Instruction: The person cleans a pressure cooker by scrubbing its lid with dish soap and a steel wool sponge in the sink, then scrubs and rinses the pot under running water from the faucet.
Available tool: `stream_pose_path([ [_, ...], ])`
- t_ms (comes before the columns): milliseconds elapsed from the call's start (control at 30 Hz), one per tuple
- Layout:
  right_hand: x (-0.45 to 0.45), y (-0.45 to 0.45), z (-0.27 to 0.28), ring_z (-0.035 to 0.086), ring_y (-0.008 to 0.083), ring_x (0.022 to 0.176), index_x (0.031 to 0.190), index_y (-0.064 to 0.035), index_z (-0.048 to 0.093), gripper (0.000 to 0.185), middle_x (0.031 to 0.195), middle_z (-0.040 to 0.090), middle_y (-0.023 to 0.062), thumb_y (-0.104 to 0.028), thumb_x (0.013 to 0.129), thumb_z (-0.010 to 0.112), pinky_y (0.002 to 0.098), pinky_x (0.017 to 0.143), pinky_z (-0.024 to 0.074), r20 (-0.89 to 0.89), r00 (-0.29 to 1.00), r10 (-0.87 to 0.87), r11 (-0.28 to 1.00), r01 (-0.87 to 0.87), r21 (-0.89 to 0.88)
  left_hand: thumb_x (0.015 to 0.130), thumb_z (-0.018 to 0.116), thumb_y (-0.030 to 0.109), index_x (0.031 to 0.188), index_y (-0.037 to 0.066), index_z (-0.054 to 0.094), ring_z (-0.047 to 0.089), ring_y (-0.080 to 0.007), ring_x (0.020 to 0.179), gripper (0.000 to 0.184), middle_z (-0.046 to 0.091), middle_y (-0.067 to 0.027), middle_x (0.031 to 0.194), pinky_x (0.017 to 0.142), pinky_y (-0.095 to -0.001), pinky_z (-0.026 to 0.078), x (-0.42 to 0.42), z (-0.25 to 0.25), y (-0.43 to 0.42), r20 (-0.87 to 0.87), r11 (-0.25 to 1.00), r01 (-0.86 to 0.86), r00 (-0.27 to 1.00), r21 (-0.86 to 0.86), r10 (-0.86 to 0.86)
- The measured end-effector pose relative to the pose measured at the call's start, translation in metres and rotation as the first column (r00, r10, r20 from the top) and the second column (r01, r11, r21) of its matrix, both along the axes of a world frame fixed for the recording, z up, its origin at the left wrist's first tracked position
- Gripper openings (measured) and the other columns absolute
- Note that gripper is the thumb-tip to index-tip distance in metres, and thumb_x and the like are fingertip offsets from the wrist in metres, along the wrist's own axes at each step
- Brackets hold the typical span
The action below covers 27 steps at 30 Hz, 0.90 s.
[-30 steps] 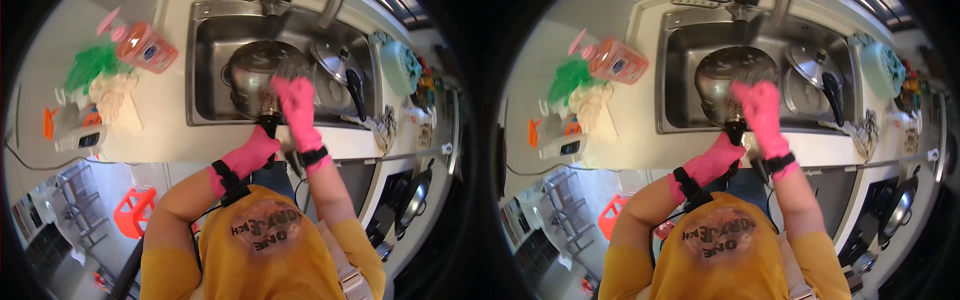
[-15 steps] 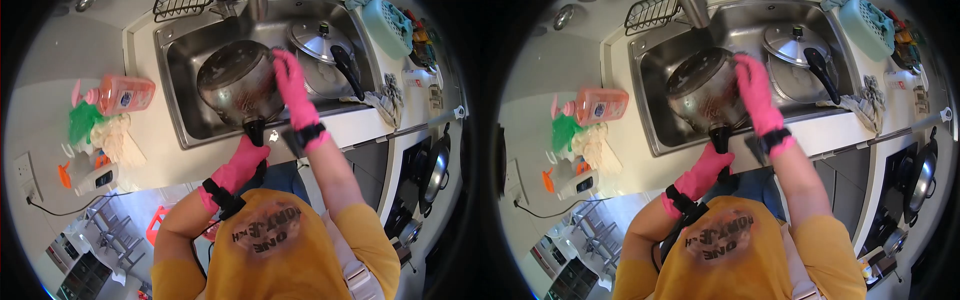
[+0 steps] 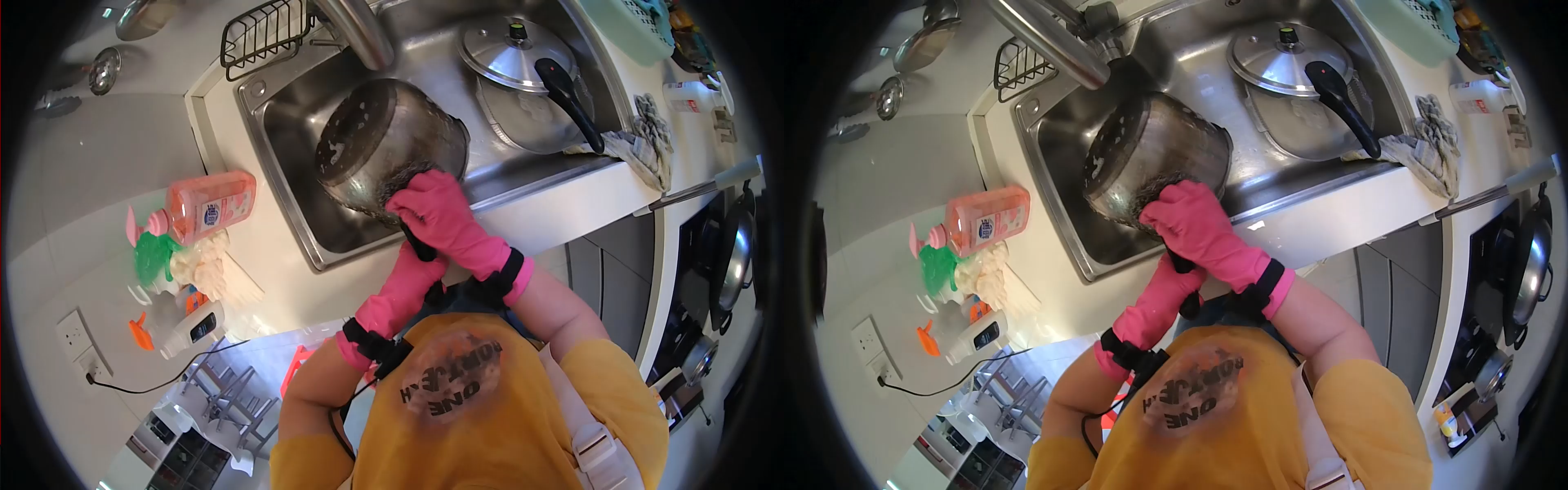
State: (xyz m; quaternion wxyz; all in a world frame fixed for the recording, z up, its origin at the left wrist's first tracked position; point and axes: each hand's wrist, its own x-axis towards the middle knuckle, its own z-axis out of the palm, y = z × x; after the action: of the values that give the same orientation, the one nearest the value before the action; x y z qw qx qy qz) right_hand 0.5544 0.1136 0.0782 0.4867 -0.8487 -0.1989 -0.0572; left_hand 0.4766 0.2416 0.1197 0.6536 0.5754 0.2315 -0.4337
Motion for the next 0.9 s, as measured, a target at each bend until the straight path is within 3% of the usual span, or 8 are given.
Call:
stream_pose_path([
  [167,0.113,-0.033,-0.010,0.062,0.0309,0.096,0.104,-0.0166,0.074,0.020,0.098,0.065,0.0109,-0.020,0.085,0.068,0.0415,0.083,0.0501,-0.054,0.992,-0.118,0.986,0.124,0.113,0.084,0.069,0.016,0.119,0.003,0.045,0.058,-0.0174,0.060,0.045,0.054,-0.0066,0.085,0.054,-0.0319,0.048,-0.008,-0.001,0.007,-0.071,0.997,-0.027,0.997,0.072,0.033],
  [267,0.128,-0.028,-0.022,0.061,0.0297,0.109,0.111,-0.0158,0.073,0.025,0.109,0.067,0.0114,-0.021,0.088,0.066,0.0385,0.091,0.0500,-0.133,0.991,0.008,0.968,0.026,0.251,0.082,0.067,0.013,0.117,0.002,0.044,0.057,-0.0189,0.056,0.044,0.054,-0.0085,0.084,0.051,-0.0324,0.047,0.002,0.004,0.024,-0.078,0.997,0.048,0.996,0.068,-0.042],
  [367,0.090,-0.005,0.001,0.059,0.0305,0.118,0.114,-0.0138,0.071,0.027,0.118,0.066,0.0111,-0.021,0.088,0.065,0.0353,0.098,0.0484,0.428,0.878,0.214,0.976,-0.209,-0.060,0.082,0.063,0.013,0.113,0.004,0.048,0.055,-0.0163,0.057,0.035,0.053,-0.0058,0.081,0.053,-0.0302,0.046,0.011,0.007,0.037,-0.164,0.976,0.170,0.975,0.135,-0.147],
  [467,0.099,0.006,-0.023,0.062,0.0317,0.109,0.112,-0.0106,0.070,0.025,0.113,0.067,0.0115,-0.019,0.090,0.062,0.0365,0.093,0.0500,0.505,0.781,0.368,0.919,-0.389,-0.067,0.081,0.060,0.011,0.110,0.004,0.048,0.054,-0.0163,0.054,0.032,0.052,-0.0057,0.077,0.050,-0.0307,0.044,0.019,0.003,0.042,-0.186,0.959,0.235,0.961,0.156,-0.205],
  [567,0.163,-0.008,0.010,0.063,0.0330,0.101,0.109,-0.0093,0.070,0.022,0.107,0.068,0.0114,-0.018,0.091,0.061,0.0399,0.088,0.0504,-0.339,0.871,0.357,0.934,-0.326,0.146,0.081,0.059,0.010,0.109,0.004,0.049,0.053,-0.0163,0.050,0.030,0.052,-0.0057,0.075,0.047,-0.0311,0.043,0.016,0.005,0.038,-0.193,0.962,0.200,0.967,0.185,-0.164],
  [700,0.143,-0.002,0.030,0.062,0.0325,0.096,0.105,-0.0077,0.069,0.020,0.099,0.065,0.0122,-0.019,0.091,0.061,0.0410,0.079,0.0502,-0.262,0.886,0.384,0.912,-0.318,0.259,0.081,0.059,0.010,0.106,0.004,0.048,0.052,-0.0167,0.046,0.028,0.051,-0.0064,0.074,0.042,-0.0318,0.040,0.012,-0.001,0.034,-0.179,0.972,0.135,0.979,0.194,-0.100],
  [800,0.124,0.001,0.017,0.062,0.0318,0.097,0.106,-0.0071,0.069,0.021,0.103,0.063,0.0143,-0.019,0.090,0.062,0.0410,0.080,0.0504,0.144,0.777,0.613,0.787,-0.617,-0.023,0.082,0.059,0.011,0.106,0.004,0.047,0.052,-0.0174,0.046,0.029,0.052,-0.0077,0.075,0.040,-0.0323,0.040,0.011,-0.003,0.032,-0.161,0.966,0.139,0.981,0.220,-0.105],
  [900,0.171,-0.013,0.014,0.061,0.0308,0.103,0.106,-0.0078,0.069,0.021,0.108,0.063,0.0139,-0.018,0.088,0.064,0.0405,0.084,0.0494,-0.189,0.893,0.410,0.911,-0.389,0.138,0.083,0.059,0.012,0.108,0.005,0.046,0.053,-0.0184,0.046,0.030,0.052,-0.0082,0.077,0.040,-0.0334,0.041,0.012,0.001,0.028,-0.171,0.971,0.097,0.983,0.217,-0.060],
])
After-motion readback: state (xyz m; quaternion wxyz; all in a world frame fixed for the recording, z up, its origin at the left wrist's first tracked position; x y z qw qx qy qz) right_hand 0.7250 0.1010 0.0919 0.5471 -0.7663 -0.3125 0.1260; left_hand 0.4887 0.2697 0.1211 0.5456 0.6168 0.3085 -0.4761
